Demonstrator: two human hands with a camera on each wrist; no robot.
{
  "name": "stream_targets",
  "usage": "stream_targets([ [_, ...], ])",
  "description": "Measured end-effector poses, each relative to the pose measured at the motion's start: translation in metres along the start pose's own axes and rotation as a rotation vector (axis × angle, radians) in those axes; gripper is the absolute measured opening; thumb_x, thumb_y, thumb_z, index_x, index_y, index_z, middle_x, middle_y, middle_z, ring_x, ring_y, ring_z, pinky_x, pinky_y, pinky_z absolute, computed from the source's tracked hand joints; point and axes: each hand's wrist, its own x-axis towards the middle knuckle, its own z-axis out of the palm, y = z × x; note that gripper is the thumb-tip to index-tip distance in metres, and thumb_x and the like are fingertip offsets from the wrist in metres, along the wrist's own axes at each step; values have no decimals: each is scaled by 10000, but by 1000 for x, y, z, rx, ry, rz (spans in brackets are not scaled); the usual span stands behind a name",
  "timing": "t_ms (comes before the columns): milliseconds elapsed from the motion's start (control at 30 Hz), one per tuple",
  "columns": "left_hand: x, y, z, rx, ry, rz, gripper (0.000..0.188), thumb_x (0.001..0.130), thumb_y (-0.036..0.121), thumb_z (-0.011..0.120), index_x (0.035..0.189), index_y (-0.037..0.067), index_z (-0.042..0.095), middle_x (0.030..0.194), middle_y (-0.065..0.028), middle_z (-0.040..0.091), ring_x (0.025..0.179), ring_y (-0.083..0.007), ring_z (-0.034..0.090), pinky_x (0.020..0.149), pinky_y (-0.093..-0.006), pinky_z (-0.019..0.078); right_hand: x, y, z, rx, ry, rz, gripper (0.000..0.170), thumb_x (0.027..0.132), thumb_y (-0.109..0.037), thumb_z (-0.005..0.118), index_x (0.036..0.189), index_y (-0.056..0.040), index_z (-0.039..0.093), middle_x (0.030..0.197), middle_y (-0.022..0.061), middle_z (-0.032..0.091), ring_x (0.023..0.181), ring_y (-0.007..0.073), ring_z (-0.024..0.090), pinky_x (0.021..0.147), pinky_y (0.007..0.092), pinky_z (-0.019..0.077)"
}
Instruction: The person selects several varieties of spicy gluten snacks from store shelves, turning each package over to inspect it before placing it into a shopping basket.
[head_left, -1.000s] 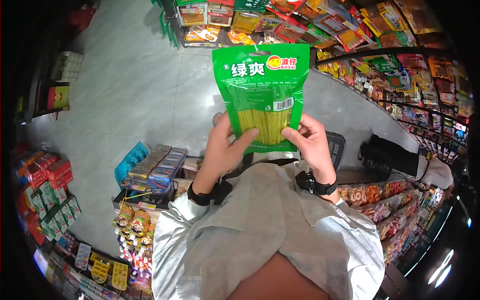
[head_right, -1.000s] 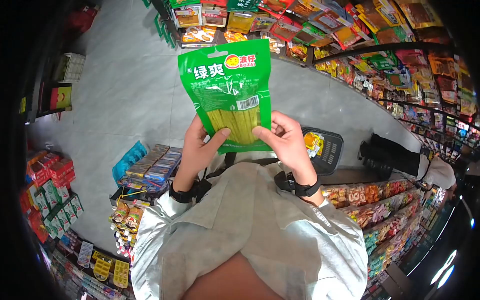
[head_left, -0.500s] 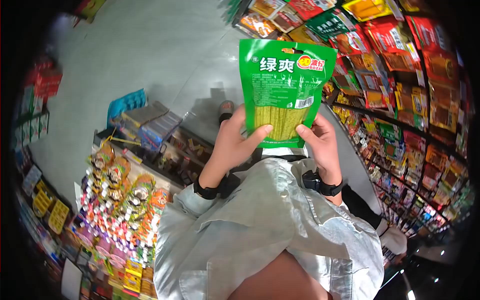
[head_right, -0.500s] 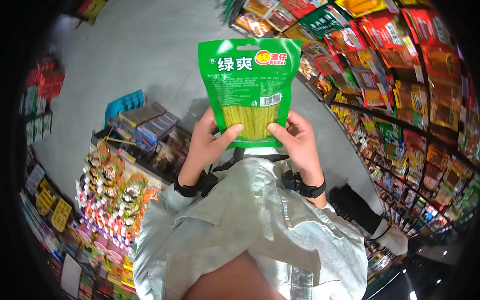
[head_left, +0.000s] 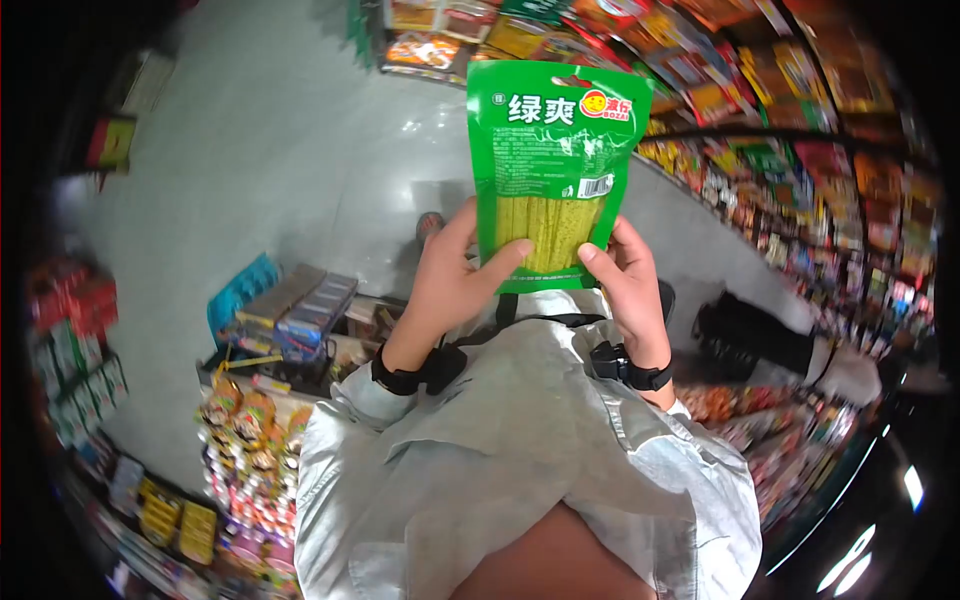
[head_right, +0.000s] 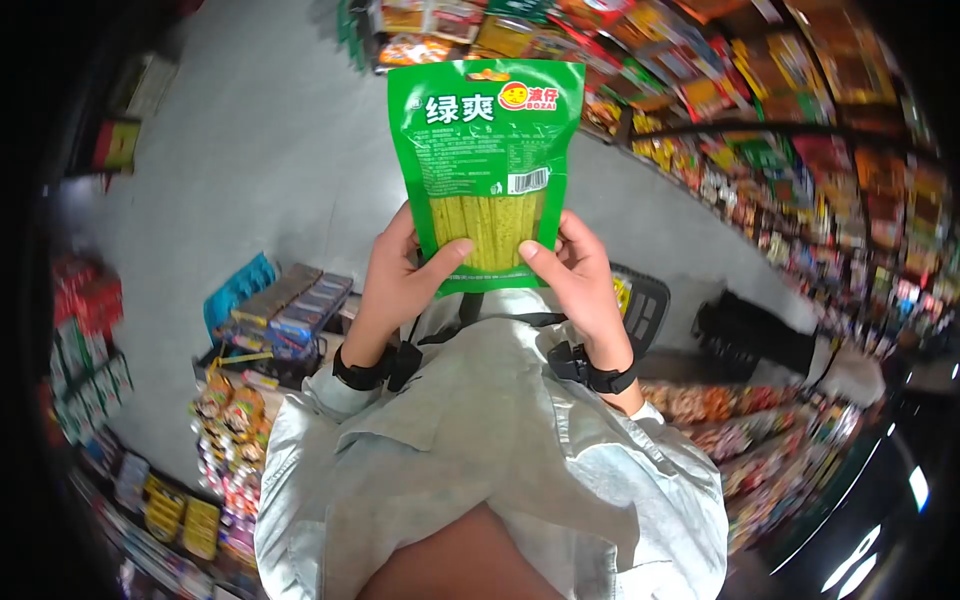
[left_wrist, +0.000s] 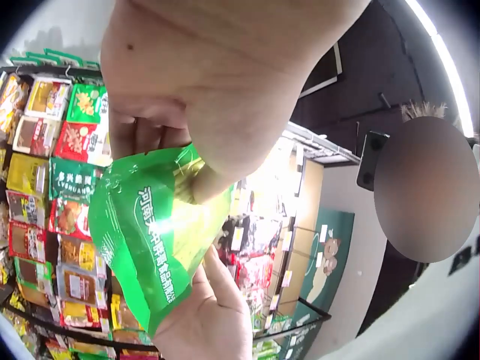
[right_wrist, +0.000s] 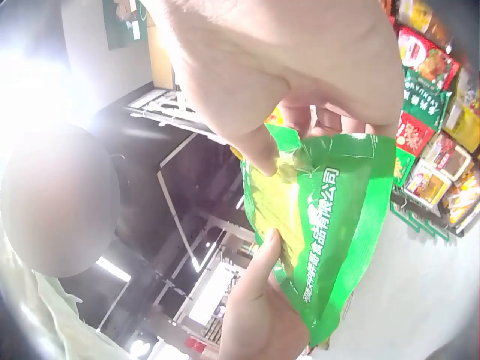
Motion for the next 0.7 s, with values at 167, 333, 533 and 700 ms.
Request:
stream_targets([
  [167,19,15,56,73,-242,-27,462,887,131,734,1307,49,561,1124,-61,724,965,-158,698,869,-291,419,-33,3,-45,119,160,-56,431,908,48,659,1318,-2,537,1221,48,644,1088,117,615,929,281,501],
  [333,16,16,124,159,-382,-21,460,883,105,737,1302,42,558,1118,-70,724,944,-156,699,864,-289,424,-71,23,-107,125,235,-85,490,884,29,699,1340,0,522,1236,69,648,1090,123,628,906,284,523],
  [533,-15,20,234,122,-391,-158,475,887,78,729,1318,19,541,1141,-107,710,1044,-167,672,953,-321,476,-118,45,-207,223,246,-64,380,875,5,715,1239,16,608,1125,56,684,1010,105,629,862,266,521],
  [700,-45,0,303,122,-404,-232,473,901,101,721,1330,21,539,1183,-122,693,1118,-161,633,978,-327,477,-150,62,-282,143,164,-104,391,849,-36,743,1216,26,624,1103,46,681,1000,96,625,859,267,509],
])
